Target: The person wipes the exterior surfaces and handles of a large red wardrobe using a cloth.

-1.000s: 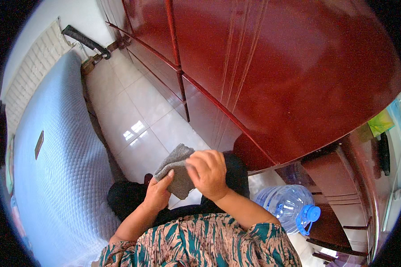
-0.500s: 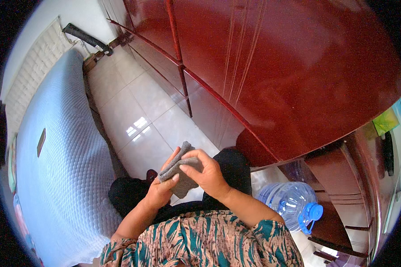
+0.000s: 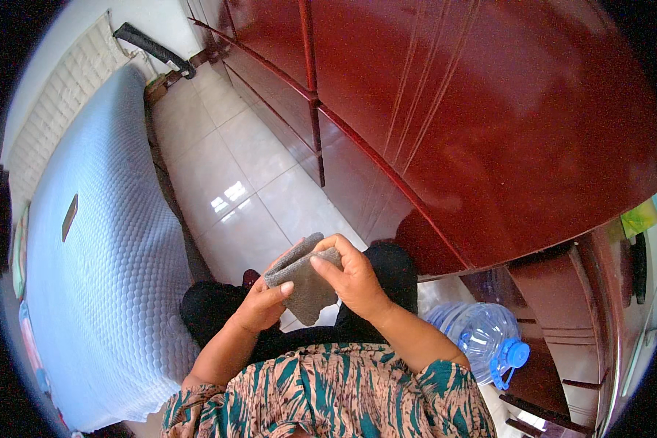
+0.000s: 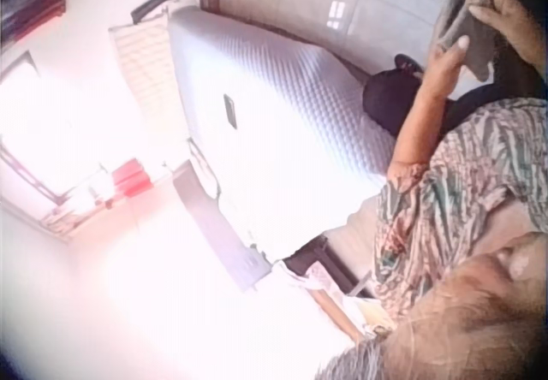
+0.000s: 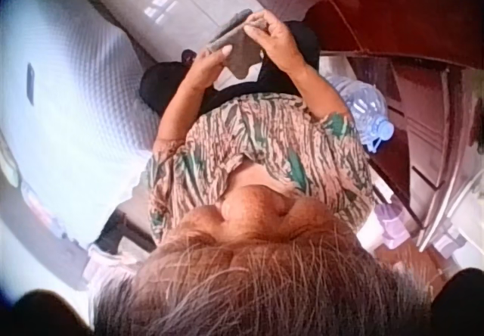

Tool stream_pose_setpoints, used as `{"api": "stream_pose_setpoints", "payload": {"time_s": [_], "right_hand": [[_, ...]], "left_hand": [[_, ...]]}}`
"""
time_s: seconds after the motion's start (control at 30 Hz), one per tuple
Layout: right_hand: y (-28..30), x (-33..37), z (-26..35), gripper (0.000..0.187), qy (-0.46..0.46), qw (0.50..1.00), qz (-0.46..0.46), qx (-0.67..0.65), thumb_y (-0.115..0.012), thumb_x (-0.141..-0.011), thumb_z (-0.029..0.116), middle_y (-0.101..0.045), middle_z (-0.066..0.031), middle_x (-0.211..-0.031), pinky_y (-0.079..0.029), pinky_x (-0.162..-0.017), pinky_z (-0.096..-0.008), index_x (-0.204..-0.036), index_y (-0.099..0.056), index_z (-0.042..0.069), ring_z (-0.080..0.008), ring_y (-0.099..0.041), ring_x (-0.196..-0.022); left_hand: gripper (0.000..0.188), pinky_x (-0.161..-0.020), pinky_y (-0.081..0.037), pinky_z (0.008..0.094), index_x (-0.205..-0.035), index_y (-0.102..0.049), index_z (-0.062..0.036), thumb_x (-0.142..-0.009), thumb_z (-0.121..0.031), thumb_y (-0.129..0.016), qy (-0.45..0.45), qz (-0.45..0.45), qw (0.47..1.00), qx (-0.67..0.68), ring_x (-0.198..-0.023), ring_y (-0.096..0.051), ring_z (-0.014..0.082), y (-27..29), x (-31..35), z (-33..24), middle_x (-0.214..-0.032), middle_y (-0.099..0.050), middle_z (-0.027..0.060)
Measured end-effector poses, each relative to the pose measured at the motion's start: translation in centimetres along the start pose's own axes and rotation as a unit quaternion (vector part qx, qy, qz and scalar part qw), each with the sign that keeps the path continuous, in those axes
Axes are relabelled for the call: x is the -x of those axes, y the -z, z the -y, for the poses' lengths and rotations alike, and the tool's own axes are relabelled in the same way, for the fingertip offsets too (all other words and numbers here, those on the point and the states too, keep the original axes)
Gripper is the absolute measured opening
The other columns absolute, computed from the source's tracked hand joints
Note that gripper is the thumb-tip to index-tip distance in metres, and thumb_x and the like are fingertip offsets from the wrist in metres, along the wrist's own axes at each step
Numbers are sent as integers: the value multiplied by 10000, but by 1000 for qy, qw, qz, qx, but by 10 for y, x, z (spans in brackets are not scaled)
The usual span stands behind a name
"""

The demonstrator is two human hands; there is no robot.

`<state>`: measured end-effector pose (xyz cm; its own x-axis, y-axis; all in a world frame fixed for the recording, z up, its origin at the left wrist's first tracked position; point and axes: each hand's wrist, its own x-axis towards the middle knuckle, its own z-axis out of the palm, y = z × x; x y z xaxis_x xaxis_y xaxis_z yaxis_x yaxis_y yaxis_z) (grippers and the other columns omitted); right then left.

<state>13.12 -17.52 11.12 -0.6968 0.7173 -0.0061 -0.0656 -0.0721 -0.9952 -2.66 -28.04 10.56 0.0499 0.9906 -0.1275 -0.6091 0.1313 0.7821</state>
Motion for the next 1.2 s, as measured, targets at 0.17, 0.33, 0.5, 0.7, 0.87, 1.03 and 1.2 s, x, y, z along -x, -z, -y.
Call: {"api": "stream_pose_setpoints", "payload": {"time_s": [0.17,0.33,0.5,0.7,0.87,1.03,1.2], "right_hand": [[-7,-1,2,119,17,999,-36,20,-605,-914,80,-576,13,-913,-424,-770,-219,-1022,-567,50,-44,-507,-871],[-7,-4,6,278,101,981,-82,147,-683,-855,98,-579,-24,-951,-440,-802,-249,-1094,-553,39,-92,-533,-893],[2,-6,-3,375,130,963,-68,226,-703,-846,155,-578,-42,-991,-442,-840,-264,-1152,-538,16,-127,-541,-924],[4,-5,-15,282,14,997,-76,22,-596,-931,211,-635,-64,-1007,-466,-809,-264,-1091,-572,-20,-127,-583,-927],[9,7,-5,149,59,981,-148,113,-600,-916,88,-641,-48,-972,-461,-820,-235,-1040,-592,5,-95,-592,-901],[-8,21,-1,302,78,963,-79,245,-740,-804,135,-660,-55,-905,-460,-666,-234,-1030,-575,20,-100,-620,-795],[-12,19,-22,313,-25,986,-47,155,-756,-794,147,-634,-28,-860,-449,-642,-216,-999,-554,25,-84,-591,-777]], "left_hand": [[634,-1072,-304,363,-1464,-281,-43,-933,-267,-545,8,-11,999,32,-1291,-397,215,2,2,3,-1406,-418,92],[617,-1071,-314,363,-1457,-298,-44,-952,-330,-507,8,1,998,59,-1284,-411,213,8,-1,5,-1404,-425,90],[578,-1049,-353,388,-1395,-390,-26,-958,-395,-473,35,-37,991,120,-1242,-468,243,15,-1,7,-1350,-490,118],[588,-994,-418,477,-1299,-494,-29,-936,-490,-448,96,-177,954,224,-1130,-561,340,15,-8,7,-1271,-557,175],[587,-1024,-393,488,-1310,-492,-33,-939,-485,-443,15,-140,943,301,-1186,-524,339,34,-6,11,-1296,-545,173],[601,-1034,-380,475,-1307,-494,-34,-942,-507,-427,-28,-141,939,313,-1179,-529,331,31,-9,12,-1296,-548,162],[609,-1036,-370,448,-1307,-490,-29,-942,-512,-428,-46,-137,953,267,-1176,-525,311,27,-8,12,-1293,-550,148]]}}
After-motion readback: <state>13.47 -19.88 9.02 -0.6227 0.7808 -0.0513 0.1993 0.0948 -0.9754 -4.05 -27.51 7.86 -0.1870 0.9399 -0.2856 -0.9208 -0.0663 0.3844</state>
